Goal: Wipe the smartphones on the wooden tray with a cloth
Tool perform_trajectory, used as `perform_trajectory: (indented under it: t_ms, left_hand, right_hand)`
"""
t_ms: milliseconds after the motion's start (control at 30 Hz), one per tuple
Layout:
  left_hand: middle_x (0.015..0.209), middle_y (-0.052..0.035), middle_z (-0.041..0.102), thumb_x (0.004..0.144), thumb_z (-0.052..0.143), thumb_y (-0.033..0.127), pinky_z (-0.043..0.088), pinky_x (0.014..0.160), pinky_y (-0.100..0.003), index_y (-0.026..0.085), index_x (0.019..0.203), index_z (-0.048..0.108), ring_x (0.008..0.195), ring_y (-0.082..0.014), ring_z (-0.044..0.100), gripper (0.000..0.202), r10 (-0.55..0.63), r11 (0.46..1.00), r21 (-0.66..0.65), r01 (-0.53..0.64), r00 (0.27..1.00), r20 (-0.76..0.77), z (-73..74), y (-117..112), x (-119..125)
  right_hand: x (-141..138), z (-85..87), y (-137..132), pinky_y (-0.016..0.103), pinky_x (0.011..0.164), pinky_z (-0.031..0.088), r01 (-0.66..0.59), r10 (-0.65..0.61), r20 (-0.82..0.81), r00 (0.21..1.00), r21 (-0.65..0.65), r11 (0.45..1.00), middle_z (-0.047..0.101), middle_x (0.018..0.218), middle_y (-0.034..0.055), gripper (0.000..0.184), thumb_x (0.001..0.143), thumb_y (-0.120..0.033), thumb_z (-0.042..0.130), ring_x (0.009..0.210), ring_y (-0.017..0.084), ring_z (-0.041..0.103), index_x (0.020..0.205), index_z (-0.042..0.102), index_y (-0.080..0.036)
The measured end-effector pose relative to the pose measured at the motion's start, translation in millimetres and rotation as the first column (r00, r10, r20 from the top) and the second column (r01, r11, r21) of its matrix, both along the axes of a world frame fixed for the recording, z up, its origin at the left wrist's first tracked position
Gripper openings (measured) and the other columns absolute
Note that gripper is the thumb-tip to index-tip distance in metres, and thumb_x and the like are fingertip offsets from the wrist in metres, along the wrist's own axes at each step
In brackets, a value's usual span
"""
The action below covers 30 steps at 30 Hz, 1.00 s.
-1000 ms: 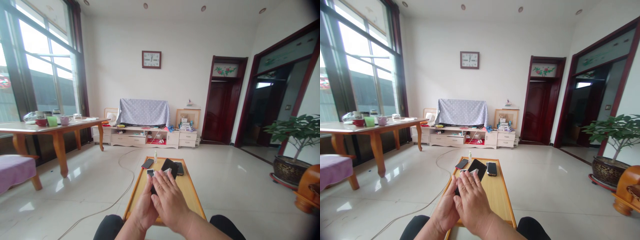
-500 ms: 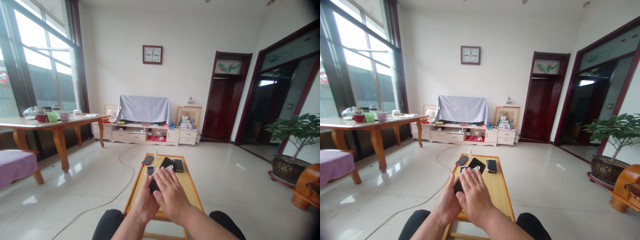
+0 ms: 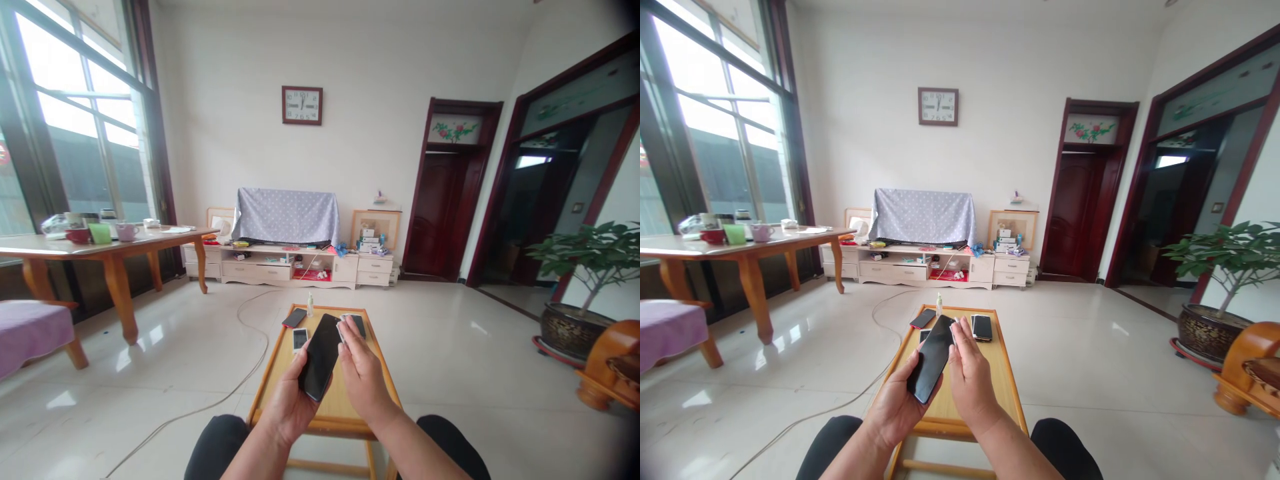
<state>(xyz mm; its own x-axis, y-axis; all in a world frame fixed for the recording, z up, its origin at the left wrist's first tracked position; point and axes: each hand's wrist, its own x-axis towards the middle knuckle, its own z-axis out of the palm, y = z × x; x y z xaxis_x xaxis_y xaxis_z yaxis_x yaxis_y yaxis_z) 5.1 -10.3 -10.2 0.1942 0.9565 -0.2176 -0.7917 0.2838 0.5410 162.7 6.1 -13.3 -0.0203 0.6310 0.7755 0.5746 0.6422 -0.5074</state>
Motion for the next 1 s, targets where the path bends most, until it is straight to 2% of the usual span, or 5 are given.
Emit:
perform_trajectory:
  t_ms: [300,467,633,867,1000]
  left_hand:
    - [0.088,-0.0001,0.073,0.080,0.075,0.026,0.049,0.061,-0.017,0.023,0.121,0.065,0.068,-0.0090,0.065,0.043,-0.023,0.991,0.124,0.045,0.984,-0.178,-3.5,-3.7,7.6]
    - [0.103,-0.0094,0.074,0.088,0.064,0.047,0.053,0.088,-0.029,0.014,0.126,0.062,0.097,-0.0211,0.070,0.050,-0.177,0.977,0.127,0.173,0.984,0.018,3.9,-5.8,1.3]
    - [0.112,-0.0175,0.072,0.090,0.058,0.050,0.051,0.099,-0.040,0.006,0.125,0.061,0.105,-0.0284,0.069,0.056,-0.348,0.937,0.083,0.340,0.930,0.120,4.9,-4.0,-12.1]
    - [0.112,-0.0114,0.074,0.093,0.058,0.035,0.051,0.100,-0.040,0.014,0.131,0.057,0.109,-0.0266,0.068,0.044,-0.254,0.965,0.103,0.243,0.960,0.117,3.1,-2.3,-2.7]
    - [0.110,-0.0132,0.074,0.091,0.058,0.040,0.050,0.101,-0.041,0.011,0.123,0.062,0.113,-0.0285,0.066,0.043,-0.309,0.951,0.081,0.299,0.933,0.185,5.1,0.7,-4.9]
  right_hand:
    - [-20.7,-0.4,-20.3,0.048,0.115,0.041,-0.051,0.054,-0.045,0.998,0.059,0.997,0.038,0.155,0.0091,0.048,0.102,-0.019,0.040,0.143,0.025,0.037,0.149,0.041,-0.023]
    - [-29.7,-7.9,-42.3,0.049,0.115,0.039,-0.123,0.104,0.285,0.953,0.049,0.991,0.029,0.159,0.0122,0.057,0.099,-0.022,0.043,0.145,0.029,0.032,0.154,0.030,-0.017]
    - [-27.0,-12.0,-54.8,0.056,0.118,0.029,-0.258,0.119,0.599,0.792,0.152,0.954,0.032,0.156,0.0152,0.066,0.096,-0.034,0.050,0.145,0.033,0.030,0.154,0.028,-0.011]
    - [-0.2,28.7,-15.6,0.065,0.118,0.019,0.074,-0.141,0.515,0.845,0.148,0.986,0.034,0.156,0.0132,0.055,0.103,-0.033,0.040,0.146,0.031,0.029,0.155,0.028,-0.018]
    - [-9.2,15.5,-35.0,0.061,0.119,0.024,-0.091,-0.032,0.607,0.794,0.171,0.981,0.031,0.157,0.0142,0.066,0.099,-0.042,0.048,0.147,0.033,0.026,0.155,0.027,-0.013]
